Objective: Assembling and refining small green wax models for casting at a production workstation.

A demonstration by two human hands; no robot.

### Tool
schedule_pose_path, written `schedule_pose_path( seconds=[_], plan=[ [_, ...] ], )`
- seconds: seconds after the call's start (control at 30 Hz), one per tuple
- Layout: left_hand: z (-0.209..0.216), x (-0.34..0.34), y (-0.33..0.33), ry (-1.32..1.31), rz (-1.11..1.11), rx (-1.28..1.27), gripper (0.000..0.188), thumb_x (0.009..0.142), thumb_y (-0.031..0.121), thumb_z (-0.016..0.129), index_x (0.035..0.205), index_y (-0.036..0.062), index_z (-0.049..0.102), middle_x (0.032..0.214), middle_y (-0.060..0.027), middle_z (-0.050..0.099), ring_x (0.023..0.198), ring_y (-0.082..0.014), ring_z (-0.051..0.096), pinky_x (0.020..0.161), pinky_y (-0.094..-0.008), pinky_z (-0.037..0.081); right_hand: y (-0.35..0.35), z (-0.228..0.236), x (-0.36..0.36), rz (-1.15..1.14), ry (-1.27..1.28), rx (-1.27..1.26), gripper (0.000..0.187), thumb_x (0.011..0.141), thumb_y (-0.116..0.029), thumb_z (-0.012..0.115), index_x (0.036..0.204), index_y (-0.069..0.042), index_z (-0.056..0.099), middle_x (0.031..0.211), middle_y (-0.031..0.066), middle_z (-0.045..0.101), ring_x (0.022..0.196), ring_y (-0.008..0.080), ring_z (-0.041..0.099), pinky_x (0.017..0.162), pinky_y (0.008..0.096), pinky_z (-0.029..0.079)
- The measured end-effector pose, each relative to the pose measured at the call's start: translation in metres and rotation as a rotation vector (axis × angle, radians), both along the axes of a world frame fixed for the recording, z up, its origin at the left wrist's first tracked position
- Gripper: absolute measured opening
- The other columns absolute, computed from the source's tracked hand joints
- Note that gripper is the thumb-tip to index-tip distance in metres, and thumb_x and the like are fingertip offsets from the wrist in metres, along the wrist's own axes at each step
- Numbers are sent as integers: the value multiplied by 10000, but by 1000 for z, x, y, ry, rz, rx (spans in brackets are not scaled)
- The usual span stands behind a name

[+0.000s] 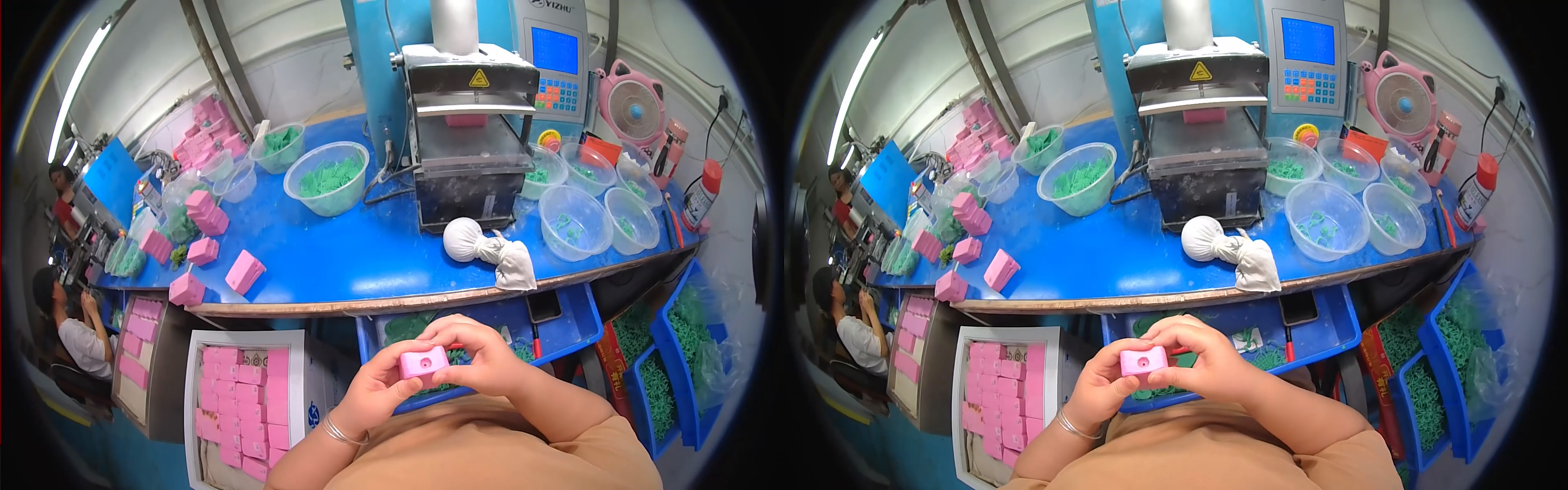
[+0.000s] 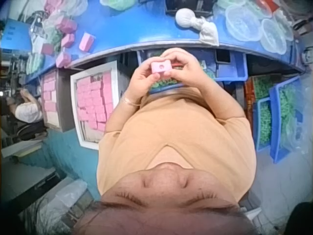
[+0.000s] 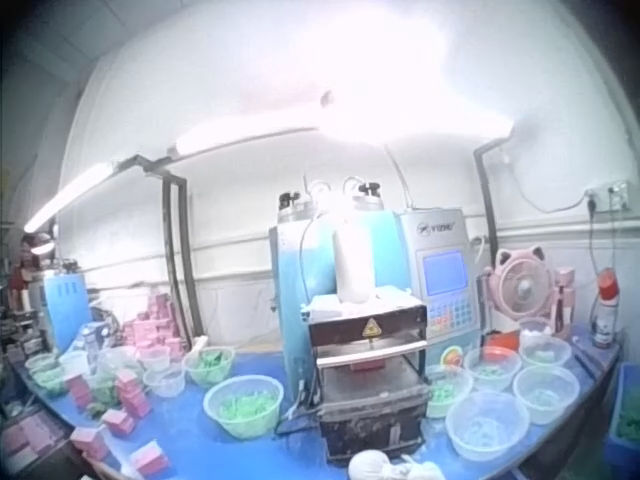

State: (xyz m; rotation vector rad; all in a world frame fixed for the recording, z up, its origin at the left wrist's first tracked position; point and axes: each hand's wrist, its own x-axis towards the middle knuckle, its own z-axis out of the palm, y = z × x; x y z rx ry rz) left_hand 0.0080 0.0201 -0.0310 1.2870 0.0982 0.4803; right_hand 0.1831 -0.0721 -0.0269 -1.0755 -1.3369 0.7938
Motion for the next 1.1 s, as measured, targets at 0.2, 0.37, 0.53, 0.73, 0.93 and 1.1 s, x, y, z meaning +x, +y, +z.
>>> schedule_pose_path(
  seconds=[0.2,0.37,0.53,0.73,0.93,1.1],
  plan=[
    [22,26,36,156,439,726,444,828,55,634,1249,20,497,1171,-139,566,1057,-249,561,905,-360,444,31,12,38,-68,164,-80,424,841,-154,678,1190,-20,478,1119,76,540,996,177,570,860,312,470],
    [34,36,76,557,649,1506,563,730,160,710,1246,52,511,1239,-181,512,1048,-349,509,900,-426,428,60,74,114,-166,775,-169,507,922,-429,491,1086,49,534,929,122,607,797,181,617,673,286,507],
    [62,34,68,878,280,1501,760,645,185,779,1306,40,432,1268,-181,467,1049,-363,504,913,-415,436,63,77,144,-186,682,-281,511,950,-421,407,993,55,588,739,94,630,582,132,587,540,262,465],
    [48,11,94,784,295,1220,876,576,142,830,1314,7,377,1219,-203,426,1117,-365,469,959,-367,414,10,55,104,0,602,-172,402,921,-263,428,998,84,614,805,152,660,608,176,614,565,267,479],
    [70,25,63,330,697,903,915,576,206,852,1326,8,367,1210,-166,418,1137,-313,440,969,-386,386,-26,38,97,381,887,-273,718,874,-219,502,1459,-71,114,1315,295,425,773,269,663,601,293,539],
    [91,54,29,134,465,1253,963,579,268,854,1347,-32,355,1227,-200,446,1142,-336,455,978,-391,384,-32,31,74,500,711,-534,700,891,-136,487,1460,-88,83,1095,213,617,656,177,641,594,286,529]
  ],
)
